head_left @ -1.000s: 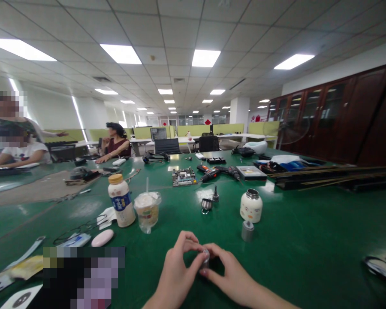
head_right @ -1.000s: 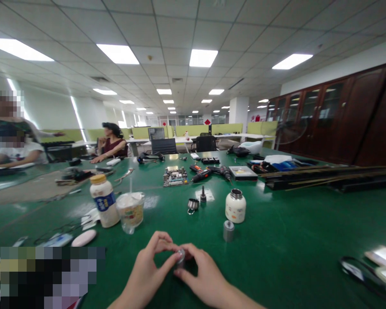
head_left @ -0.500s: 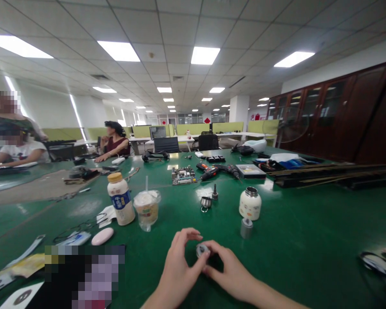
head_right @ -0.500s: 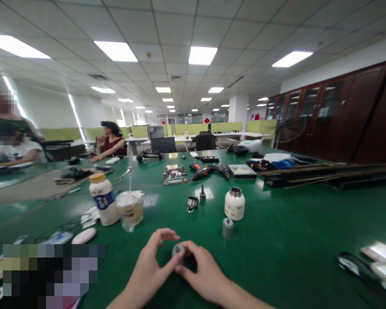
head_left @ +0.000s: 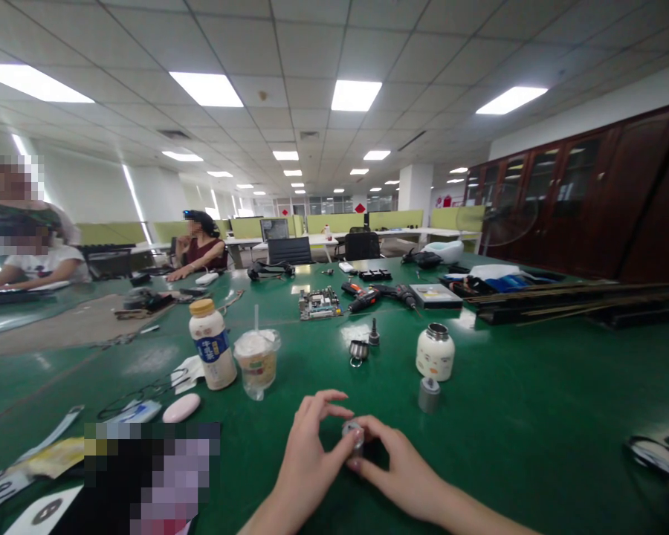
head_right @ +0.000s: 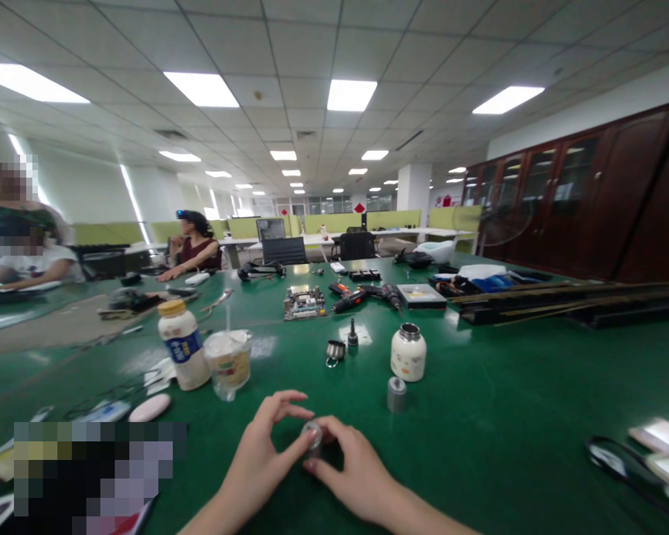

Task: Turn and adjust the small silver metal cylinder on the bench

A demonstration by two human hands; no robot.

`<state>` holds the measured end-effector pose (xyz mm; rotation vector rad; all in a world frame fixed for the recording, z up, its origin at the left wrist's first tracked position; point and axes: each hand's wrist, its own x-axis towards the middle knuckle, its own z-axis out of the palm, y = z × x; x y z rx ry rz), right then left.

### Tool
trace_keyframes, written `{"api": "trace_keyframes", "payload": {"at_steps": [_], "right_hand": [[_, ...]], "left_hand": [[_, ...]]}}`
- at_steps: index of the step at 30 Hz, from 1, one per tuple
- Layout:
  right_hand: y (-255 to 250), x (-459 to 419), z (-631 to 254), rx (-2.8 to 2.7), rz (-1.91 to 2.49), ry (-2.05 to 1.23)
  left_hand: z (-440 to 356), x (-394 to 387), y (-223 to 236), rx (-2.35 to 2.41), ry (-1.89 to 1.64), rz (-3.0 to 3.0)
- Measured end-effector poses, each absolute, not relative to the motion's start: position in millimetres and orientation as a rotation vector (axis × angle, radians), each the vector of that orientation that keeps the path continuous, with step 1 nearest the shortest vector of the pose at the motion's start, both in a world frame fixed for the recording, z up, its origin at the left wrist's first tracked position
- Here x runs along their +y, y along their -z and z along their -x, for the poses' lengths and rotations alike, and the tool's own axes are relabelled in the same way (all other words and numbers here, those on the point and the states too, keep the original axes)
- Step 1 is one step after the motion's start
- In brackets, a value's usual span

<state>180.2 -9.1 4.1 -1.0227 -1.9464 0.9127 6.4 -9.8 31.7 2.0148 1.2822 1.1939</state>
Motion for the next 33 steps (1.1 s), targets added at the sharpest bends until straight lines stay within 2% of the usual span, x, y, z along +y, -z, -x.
{"api": "trace_keyframes", "payload": {"at_steps": [8,15,22,33], "right_hand": [[-2.2,-8.2,-180.9,-1.945,1.056,-0.912],[-6.7,-10.0,-179.7,-1.941,1.060,-0.933],[-4.8,-8.5,-180.4,-1.938,1.082,-0.919],[-3.7,-8.8,-181.0,-1.936,1.046,-0.923]], "left_hand": [[4.2,-1.2,-26.5,1.436,-1.383,-1.914],[20.9,7.1,1.9,1.597,-1.095,-2.064],[12.1,4.9,-21.8,1.417,-1.356,-1.915],[-0.3,-8.1,-25.7,1.345,-1.218,-2.105]]}}
